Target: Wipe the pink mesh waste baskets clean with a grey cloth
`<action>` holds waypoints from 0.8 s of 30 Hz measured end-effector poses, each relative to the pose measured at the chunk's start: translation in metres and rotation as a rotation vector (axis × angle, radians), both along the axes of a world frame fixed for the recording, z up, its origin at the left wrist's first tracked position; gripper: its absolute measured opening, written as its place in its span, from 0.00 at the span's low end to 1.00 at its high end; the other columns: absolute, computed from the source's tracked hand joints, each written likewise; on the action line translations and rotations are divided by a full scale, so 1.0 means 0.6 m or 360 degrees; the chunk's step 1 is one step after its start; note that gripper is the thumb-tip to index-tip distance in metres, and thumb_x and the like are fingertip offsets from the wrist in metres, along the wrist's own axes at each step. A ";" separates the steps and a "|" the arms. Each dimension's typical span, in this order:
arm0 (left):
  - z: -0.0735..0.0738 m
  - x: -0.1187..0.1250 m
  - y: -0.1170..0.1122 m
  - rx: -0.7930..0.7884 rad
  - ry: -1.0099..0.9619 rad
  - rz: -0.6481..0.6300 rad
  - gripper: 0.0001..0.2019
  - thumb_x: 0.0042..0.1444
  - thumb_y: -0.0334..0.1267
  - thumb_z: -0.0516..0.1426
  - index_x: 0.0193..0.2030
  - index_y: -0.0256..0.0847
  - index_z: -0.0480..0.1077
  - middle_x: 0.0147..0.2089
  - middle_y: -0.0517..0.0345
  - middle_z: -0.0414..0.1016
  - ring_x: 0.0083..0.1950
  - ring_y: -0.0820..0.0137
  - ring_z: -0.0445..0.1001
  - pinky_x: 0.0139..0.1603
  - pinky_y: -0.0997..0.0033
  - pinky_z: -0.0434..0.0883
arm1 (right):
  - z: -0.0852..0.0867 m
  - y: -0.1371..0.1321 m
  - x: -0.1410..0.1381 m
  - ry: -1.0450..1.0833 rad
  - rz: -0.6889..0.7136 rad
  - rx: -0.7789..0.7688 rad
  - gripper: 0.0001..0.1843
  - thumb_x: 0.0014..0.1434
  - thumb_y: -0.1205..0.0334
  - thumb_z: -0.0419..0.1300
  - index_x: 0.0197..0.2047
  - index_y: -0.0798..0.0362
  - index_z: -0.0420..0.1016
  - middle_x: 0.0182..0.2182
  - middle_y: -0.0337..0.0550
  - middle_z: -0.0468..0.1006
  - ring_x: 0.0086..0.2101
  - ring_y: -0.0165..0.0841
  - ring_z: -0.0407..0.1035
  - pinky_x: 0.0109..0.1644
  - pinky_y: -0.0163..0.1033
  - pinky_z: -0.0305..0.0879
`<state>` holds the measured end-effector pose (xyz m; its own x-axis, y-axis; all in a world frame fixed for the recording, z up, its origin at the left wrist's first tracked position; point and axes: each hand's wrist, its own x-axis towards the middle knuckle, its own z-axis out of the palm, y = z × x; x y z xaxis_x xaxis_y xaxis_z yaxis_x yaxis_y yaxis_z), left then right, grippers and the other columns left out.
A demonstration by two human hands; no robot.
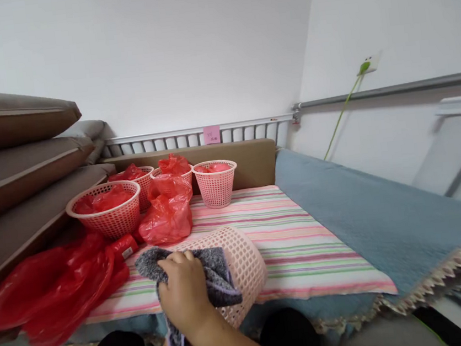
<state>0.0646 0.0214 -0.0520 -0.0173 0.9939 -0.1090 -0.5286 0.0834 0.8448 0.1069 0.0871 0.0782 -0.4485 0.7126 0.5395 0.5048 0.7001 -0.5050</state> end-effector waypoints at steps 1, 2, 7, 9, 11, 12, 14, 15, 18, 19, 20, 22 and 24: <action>-0.001 -0.002 -0.001 -0.0011 0.0017 -0.0003 0.23 0.37 0.53 0.67 0.35 0.40 0.71 0.29 0.53 0.79 0.34 0.59 0.78 0.46 0.53 0.72 | 0.001 -0.004 -0.005 -0.0011 0.0038 0.0004 0.20 0.50 0.70 0.56 0.46 0.47 0.74 0.41 0.39 0.74 0.43 0.35 0.63 0.50 0.38 0.56; -0.003 -0.004 -0.003 0.0013 0.0022 -0.0008 0.22 0.37 0.52 0.67 0.36 0.40 0.72 0.30 0.53 0.79 0.34 0.59 0.78 0.46 0.53 0.72 | 0.000 0.001 -0.002 -0.0030 0.0046 0.0020 0.20 0.50 0.70 0.56 0.46 0.47 0.74 0.42 0.39 0.74 0.43 0.35 0.63 0.50 0.38 0.56; -0.001 -0.017 -0.007 0.0196 0.0038 -0.0150 0.36 0.40 0.51 0.66 0.57 0.46 0.65 0.53 0.48 0.73 0.58 0.52 0.67 0.61 0.53 0.61 | -0.021 0.105 0.099 -0.0299 -0.0488 0.0079 0.19 0.52 0.70 0.55 0.47 0.48 0.74 0.44 0.41 0.75 0.44 0.37 0.63 0.50 0.39 0.56; 0.003 -0.023 -0.005 0.0265 0.0080 -0.0251 0.37 0.44 0.52 0.64 0.61 0.49 0.59 0.59 0.49 0.68 0.62 0.52 0.63 0.63 0.51 0.56 | -0.030 0.151 0.155 -0.0373 -0.0844 -0.0002 0.18 0.54 0.69 0.54 0.48 0.54 0.74 0.43 0.48 0.76 0.42 0.40 0.65 0.47 0.41 0.58; 0.014 -0.030 -0.001 0.0330 0.0136 -0.0332 0.36 0.47 0.50 0.62 0.63 0.51 0.57 0.61 0.50 0.66 0.62 0.53 0.62 0.64 0.49 0.53 | -0.039 0.177 0.198 -0.0384 -0.1016 -0.0024 0.18 0.56 0.68 0.53 0.49 0.57 0.73 0.42 0.51 0.76 0.41 0.42 0.65 0.46 0.43 0.59; 0.024 -0.034 0.001 0.0349 0.0171 -0.0352 0.36 0.47 0.49 0.62 0.63 0.51 0.56 0.61 0.50 0.66 0.62 0.53 0.62 0.65 0.49 0.52 | -0.045 0.180 0.212 -0.0370 -0.1056 -0.0003 0.18 0.56 0.68 0.53 0.49 0.58 0.73 0.42 0.51 0.75 0.41 0.42 0.65 0.46 0.43 0.59; 0.057 -0.045 0.005 0.0301 0.0202 -0.0365 0.40 0.44 0.44 0.65 0.64 0.49 0.55 0.59 0.47 0.69 0.62 0.52 0.62 0.65 0.49 0.52 | -0.059 0.171 0.224 -0.0326 -0.1105 0.0078 0.18 0.56 0.68 0.53 0.50 0.57 0.73 0.43 0.49 0.76 0.42 0.41 0.65 0.48 0.42 0.59; 0.079 -0.050 0.008 0.0229 0.0184 -0.0355 0.43 0.42 0.41 0.67 0.65 0.49 0.53 0.58 0.46 0.69 0.61 0.51 0.64 0.63 0.49 0.54 | -0.068 0.162 0.224 -0.0294 -0.1107 0.0132 0.18 0.56 0.68 0.54 0.49 0.57 0.72 0.43 0.48 0.75 0.42 0.41 0.64 0.49 0.42 0.59; 0.156 -0.062 0.016 0.0050 0.0075 -0.0209 0.48 0.40 0.34 0.67 0.66 0.45 0.48 0.59 0.41 0.68 0.58 0.49 0.67 0.58 0.49 0.63 | -0.096 0.131 0.217 -0.0218 -0.1013 0.0294 0.18 0.55 0.69 0.55 0.49 0.57 0.72 0.45 0.49 0.74 0.45 0.40 0.63 0.51 0.43 0.59; 0.178 -0.064 0.019 0.0044 0.0053 -0.0136 0.46 0.41 0.32 0.66 0.66 0.42 0.48 0.59 0.39 0.68 0.57 0.49 0.68 0.57 0.50 0.64 | -0.105 0.123 0.216 -0.0199 -0.0977 0.0335 0.18 0.54 0.69 0.55 0.49 0.57 0.72 0.45 0.49 0.74 0.45 0.41 0.63 0.51 0.43 0.59; 0.194 -0.063 0.021 0.0037 0.0023 -0.0079 0.45 0.41 0.31 0.65 0.66 0.40 0.48 0.58 0.38 0.68 0.57 0.49 0.68 0.56 0.51 0.65 | -0.112 0.118 0.216 -0.0177 -0.0950 0.0362 0.18 0.54 0.68 0.55 0.49 0.56 0.72 0.45 0.49 0.74 0.45 0.41 0.63 0.51 0.44 0.60; 0.210 -0.059 0.022 0.0009 -0.0044 -0.0014 0.44 0.41 0.29 0.64 0.65 0.40 0.49 0.58 0.38 0.69 0.57 0.49 0.68 0.55 0.52 0.66 | -0.119 0.115 0.217 -0.0127 -0.0927 0.0360 0.18 0.54 0.68 0.55 0.49 0.57 0.72 0.45 0.50 0.74 0.45 0.42 0.63 0.51 0.45 0.60; 0.203 -0.051 0.020 -0.0028 -0.0119 0.0006 0.45 0.39 0.29 0.65 0.65 0.42 0.49 0.58 0.39 0.68 0.56 0.49 0.68 0.54 0.53 0.67 | -0.113 0.113 0.209 -0.0077 -0.0945 0.0302 0.18 0.55 0.66 0.54 0.49 0.58 0.73 0.44 0.51 0.74 0.45 0.43 0.63 0.51 0.47 0.61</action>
<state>0.0341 0.0333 0.0700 -0.0120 0.9918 -0.1276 -0.5904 0.0960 0.8014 0.2322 0.1548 0.0102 -0.0325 0.7416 0.6701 0.8546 0.3683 -0.3661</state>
